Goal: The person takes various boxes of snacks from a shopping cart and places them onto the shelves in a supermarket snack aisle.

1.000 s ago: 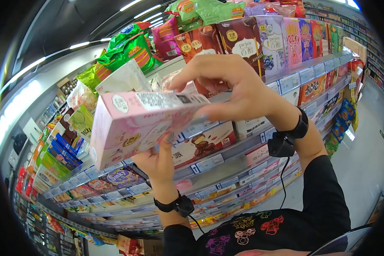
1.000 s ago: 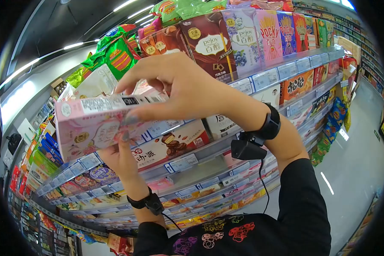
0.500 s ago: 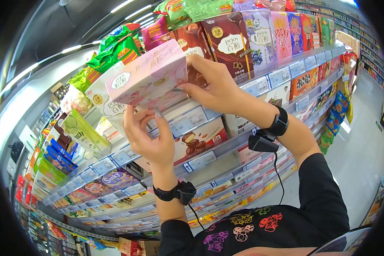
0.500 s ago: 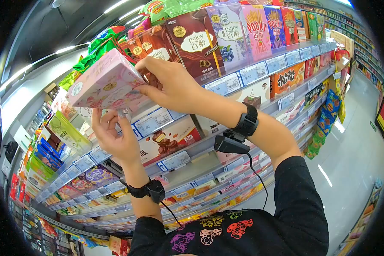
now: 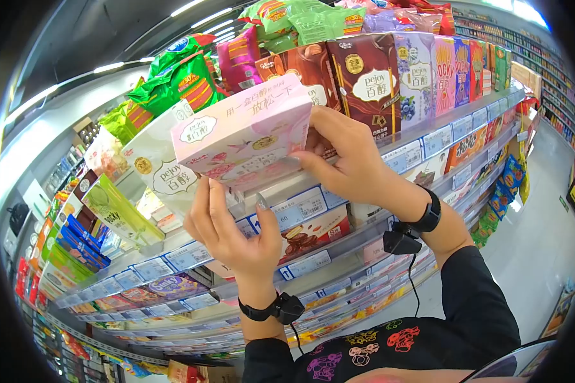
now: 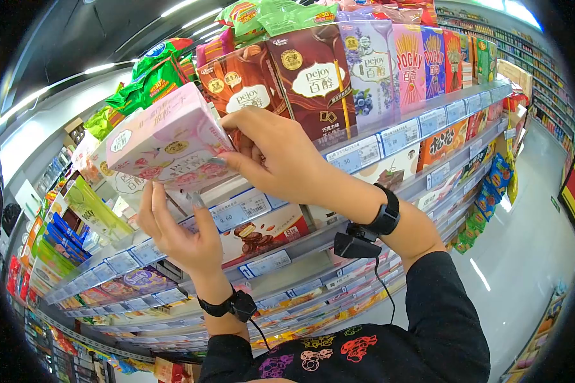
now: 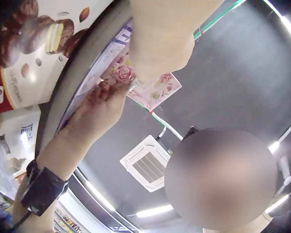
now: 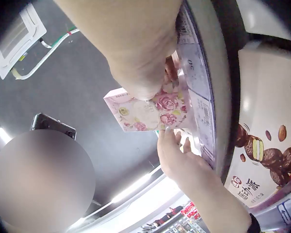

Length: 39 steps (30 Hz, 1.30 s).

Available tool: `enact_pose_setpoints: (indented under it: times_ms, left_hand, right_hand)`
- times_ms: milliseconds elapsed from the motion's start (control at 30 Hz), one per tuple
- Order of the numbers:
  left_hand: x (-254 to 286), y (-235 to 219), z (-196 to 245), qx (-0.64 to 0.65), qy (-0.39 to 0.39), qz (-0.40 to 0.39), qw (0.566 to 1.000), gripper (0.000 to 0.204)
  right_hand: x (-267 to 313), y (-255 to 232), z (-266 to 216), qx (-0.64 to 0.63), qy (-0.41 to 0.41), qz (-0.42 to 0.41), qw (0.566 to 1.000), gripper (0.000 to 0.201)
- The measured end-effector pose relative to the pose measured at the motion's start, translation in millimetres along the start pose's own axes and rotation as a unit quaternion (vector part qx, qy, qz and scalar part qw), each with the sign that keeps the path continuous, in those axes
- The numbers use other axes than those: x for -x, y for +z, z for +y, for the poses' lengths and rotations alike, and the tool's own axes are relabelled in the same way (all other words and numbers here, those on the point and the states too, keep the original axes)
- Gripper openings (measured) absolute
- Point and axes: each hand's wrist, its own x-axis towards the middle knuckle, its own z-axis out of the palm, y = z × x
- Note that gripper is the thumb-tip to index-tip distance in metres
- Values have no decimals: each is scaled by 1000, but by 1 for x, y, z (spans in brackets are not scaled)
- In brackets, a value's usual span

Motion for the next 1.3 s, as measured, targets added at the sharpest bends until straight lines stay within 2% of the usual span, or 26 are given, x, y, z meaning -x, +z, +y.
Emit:
enact_pose_setpoints:
  times_ms: [33, 133, 367, 633, 833, 1033, 1233, 1300]
  left_hand:
    - [-2, -1, 1, -38, 16, -7, 999, 50]
    - [-3, 0, 4, -40, -13, -13, 999, 54]
    - [-5, 4, 9, -99, -4, -25, 995, 60]
    - [-3, 9, 7, -129, 11, -49, 990, 75]
    - [-4, 10, 13, -144, -16, -87, 986, 84]
    - [-4, 12, 13, -147, -8, -87, 985, 84]
    - [-8, 6, 19, -210, 34, -158, 964, 66]
    - [-7, 6, 18, -194, 36, -152, 969, 60]
  right_hand:
    - [-1, 0, 1, 4, -2, 0, 1000, 27]
    - [-2, 2, 4, 5, 3, 3, 1000, 27]
    - [-3, 3, 7, 13, 11, -10, 1000, 28]
    - [-2, 7, 8, 8, 23, -4, 1000, 36]
    - [-2, 7, 3, 32, 33, -7, 999, 44]
    - [-3, 7, 1, 34, 58, -26, 997, 55]
    - [-3, 9, 0, 51, 67, -32, 996, 61]
    - [-3, 10, 0, 67, 64, -31, 995, 61]
